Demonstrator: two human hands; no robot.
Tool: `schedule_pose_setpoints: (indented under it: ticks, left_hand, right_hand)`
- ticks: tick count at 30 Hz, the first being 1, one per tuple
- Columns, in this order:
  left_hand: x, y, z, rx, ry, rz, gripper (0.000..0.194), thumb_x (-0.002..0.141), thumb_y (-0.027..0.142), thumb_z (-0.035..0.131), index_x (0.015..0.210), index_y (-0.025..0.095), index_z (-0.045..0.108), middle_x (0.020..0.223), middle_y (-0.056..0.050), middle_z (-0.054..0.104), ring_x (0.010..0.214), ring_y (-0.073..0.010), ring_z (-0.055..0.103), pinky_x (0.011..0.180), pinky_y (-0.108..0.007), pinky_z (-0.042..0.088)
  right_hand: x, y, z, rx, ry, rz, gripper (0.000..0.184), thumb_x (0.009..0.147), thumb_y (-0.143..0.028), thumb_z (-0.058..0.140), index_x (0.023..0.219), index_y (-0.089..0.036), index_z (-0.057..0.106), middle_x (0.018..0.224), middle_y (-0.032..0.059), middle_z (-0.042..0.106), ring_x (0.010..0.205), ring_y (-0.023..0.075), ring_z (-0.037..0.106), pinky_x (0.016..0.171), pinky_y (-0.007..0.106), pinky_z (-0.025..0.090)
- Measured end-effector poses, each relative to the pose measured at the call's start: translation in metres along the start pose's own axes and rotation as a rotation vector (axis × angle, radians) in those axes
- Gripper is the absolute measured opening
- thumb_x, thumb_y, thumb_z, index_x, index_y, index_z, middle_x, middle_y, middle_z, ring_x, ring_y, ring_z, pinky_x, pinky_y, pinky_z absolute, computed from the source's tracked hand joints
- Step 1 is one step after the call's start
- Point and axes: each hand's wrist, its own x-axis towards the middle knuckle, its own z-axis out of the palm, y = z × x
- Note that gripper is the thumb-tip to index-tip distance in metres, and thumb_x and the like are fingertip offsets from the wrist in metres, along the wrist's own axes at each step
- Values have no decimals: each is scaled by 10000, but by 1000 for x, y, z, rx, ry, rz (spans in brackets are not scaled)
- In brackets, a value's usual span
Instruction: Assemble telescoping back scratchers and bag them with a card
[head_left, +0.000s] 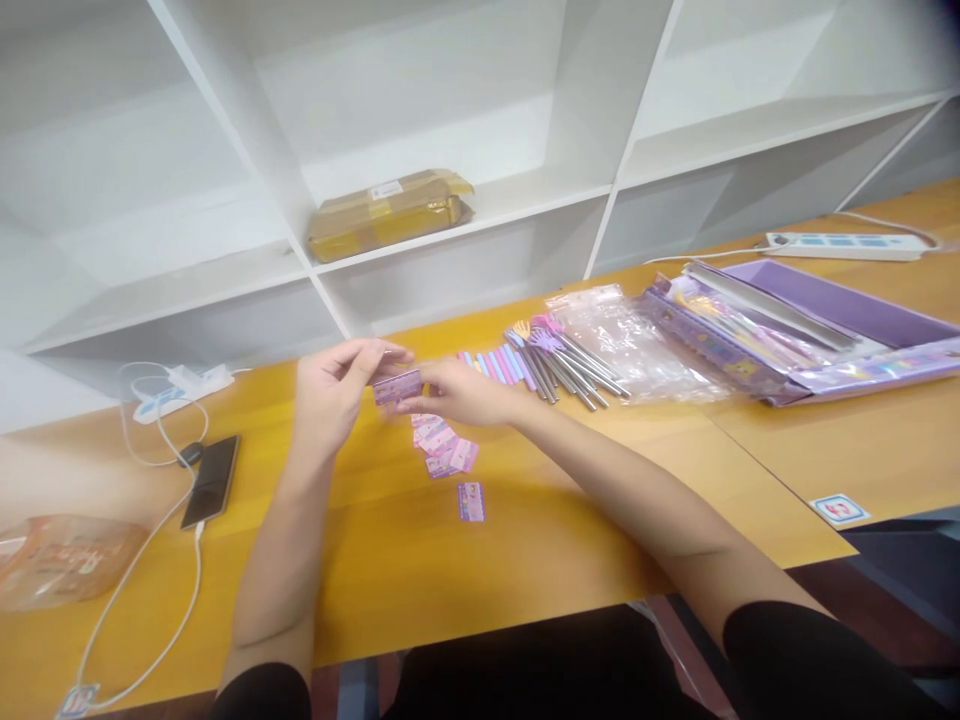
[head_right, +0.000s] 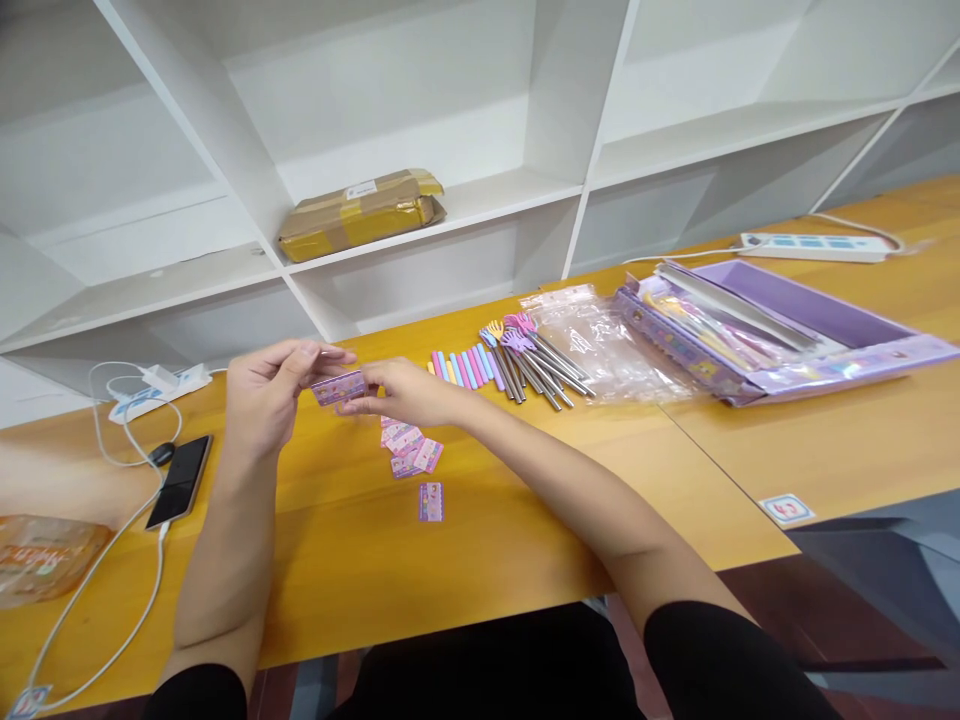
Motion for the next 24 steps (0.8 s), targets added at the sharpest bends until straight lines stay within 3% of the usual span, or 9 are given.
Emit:
schedule_pose_setpoints:
  ticks: [3,5,8,12,17,20,24]
  left_hand:
    - [-1,1,-1,53,10,40,359,965,550,776,943,201,856,999,-98,861,898,-252,831,830,-359,685]
    - [-1,0,-1,61,31,54,338,959,540,785,944,209,855,986,-86,860,920,-250,829,861,-363,680]
    - [-3,1,-1,16,32,71,366,983,558,743,929,214,854,981,-86,857,921,-243,826,872,-366,678]
    - [-6,9,-2,-68,-62,82,520,1072,603,561,944,196,858,1000,-115,849,844,-225,809,785,-348,674]
    - [-9,20,-7,60,-103,136,265,1011,471,742,1034,233,855,1021,-69,839,905,-194,795,853,-302,658]
    - [-11,22,-10,111,-107,132,242,963,460,805,1059,242,848,1017,-64,838,946,-205,797,875,-305,662]
    - [-11,24,-10,163,-114,134,268,978,480,776,917,228,843,954,-68,831,904,-213,787,846,-321,659]
  right_hand:
    - [2,-1,5,47,29,-68,222,1066,-302,686,1226,-216,813,1330,87,799,1185,214,729,1024,369,548]
    - [1,-5,6,46,68,-82,248,1075,-281,658,1273,-226,798,1332,81,799,1166,204,727,1005,363,548]
    - [-1,-11,5,30,123,-82,243,1075,-279,641,1263,-212,779,1223,71,816,1034,183,722,913,328,538]
    - [-3,-15,5,21,115,-84,169,1074,-303,630,1066,-185,751,1036,50,789,913,167,682,837,305,501]
    - [-4,-21,4,35,133,-85,152,1070,-282,607,1034,-181,714,994,37,768,882,155,663,808,294,479]
    - [-6,-26,3,65,99,-70,181,1076,-267,579,1142,-186,725,1001,32,782,871,153,676,801,295,487]
    - [-8,-31,3,54,66,-31,220,1080,-262,555,1175,-184,737,1057,51,796,919,167,699,842,315,509]
